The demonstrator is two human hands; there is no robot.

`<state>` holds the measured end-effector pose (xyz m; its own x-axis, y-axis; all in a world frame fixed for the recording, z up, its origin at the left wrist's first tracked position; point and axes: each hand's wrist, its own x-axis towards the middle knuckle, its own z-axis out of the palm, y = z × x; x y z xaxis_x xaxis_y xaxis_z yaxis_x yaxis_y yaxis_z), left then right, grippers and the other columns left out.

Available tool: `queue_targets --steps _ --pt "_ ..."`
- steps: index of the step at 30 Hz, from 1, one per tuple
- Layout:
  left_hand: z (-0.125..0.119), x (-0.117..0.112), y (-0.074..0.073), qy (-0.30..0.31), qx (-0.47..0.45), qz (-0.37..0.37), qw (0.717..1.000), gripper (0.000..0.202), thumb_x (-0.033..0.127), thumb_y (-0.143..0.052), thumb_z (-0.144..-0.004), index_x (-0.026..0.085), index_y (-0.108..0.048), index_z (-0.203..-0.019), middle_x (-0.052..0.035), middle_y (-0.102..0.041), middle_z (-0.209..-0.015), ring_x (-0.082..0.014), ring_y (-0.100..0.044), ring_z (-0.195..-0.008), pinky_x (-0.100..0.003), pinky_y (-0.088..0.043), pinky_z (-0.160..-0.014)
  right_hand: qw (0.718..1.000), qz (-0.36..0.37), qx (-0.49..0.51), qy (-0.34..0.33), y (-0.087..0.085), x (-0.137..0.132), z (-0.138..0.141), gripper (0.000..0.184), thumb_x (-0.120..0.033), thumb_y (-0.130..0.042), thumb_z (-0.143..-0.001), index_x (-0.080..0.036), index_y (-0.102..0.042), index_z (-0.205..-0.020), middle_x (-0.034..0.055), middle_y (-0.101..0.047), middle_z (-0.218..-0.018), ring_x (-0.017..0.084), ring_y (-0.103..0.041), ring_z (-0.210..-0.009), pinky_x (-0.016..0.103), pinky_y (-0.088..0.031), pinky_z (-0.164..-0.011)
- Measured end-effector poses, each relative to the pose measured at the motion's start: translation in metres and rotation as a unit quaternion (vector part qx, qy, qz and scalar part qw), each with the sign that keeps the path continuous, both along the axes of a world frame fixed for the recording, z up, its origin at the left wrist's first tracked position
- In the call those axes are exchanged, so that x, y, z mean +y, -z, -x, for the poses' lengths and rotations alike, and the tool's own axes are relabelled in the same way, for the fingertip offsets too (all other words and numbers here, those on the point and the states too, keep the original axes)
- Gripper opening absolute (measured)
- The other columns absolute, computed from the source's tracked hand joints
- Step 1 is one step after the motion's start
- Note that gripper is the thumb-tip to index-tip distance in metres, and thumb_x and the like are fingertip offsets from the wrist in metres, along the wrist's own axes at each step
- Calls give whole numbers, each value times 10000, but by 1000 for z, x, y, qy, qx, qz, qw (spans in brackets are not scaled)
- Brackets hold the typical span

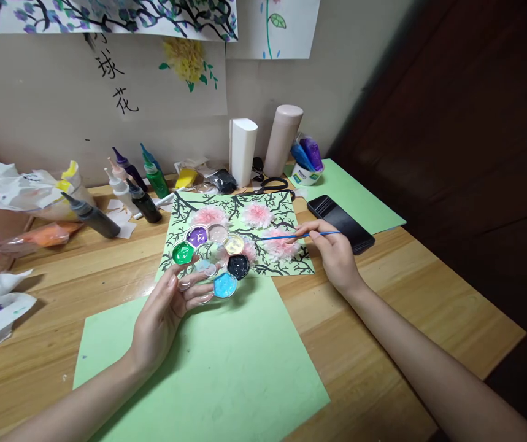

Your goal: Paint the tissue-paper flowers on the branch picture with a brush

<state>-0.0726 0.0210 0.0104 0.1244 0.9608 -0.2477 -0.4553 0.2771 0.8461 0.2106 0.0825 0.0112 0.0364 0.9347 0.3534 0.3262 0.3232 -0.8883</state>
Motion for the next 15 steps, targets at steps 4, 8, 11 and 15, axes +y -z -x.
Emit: queue_targets --steps 4,8,11,15 --pt "0 0 1 0 -9 0 1000 235 336 -487 -901 235 -550 -1103 -50 -692 -996 -189 -662 -859 -328 -543 -785 1000 -4 -9 7 -1 0 -1 195 -295 -452 -875 -218 -619 -808 41 -648 -844 205 -616 -921 332 -491 -746" --pt "1 0 0 1 -6 4 1000 241 327 -476 -906 226 -544 -1113 -62 -690 -1005 -195 -664 -856 -336 -545 -784 1000 -19 -8 10 -2 0 -3 194 -284 -451 -875 -211 -618 -808 37 -637 -819 206 -609 -924 330 -480 -767" --pt "1 1 0 2 -5 1 1000 240 322 -476 -906 224 -543 -1115 -60 -689 -999 -194 -665 -858 -330 -549 -783 999 -13 -35 7 0 0 -4 203 -281 -447 -879 -212 -627 -815 37 -634 -861 201 -594 -932 349 -452 -841" --pt "1 1 0 14 -10 0 1000 249 324 -486 -901 222 -528 -1125 -63 -675 -1034 -209 -670 -855 -356 -557 -775 997 -54 25 45 -3 -1 -5 181 -278 -466 -864 -214 -633 -842 40 -622 -878 202 -595 -904 362 -453 -844"
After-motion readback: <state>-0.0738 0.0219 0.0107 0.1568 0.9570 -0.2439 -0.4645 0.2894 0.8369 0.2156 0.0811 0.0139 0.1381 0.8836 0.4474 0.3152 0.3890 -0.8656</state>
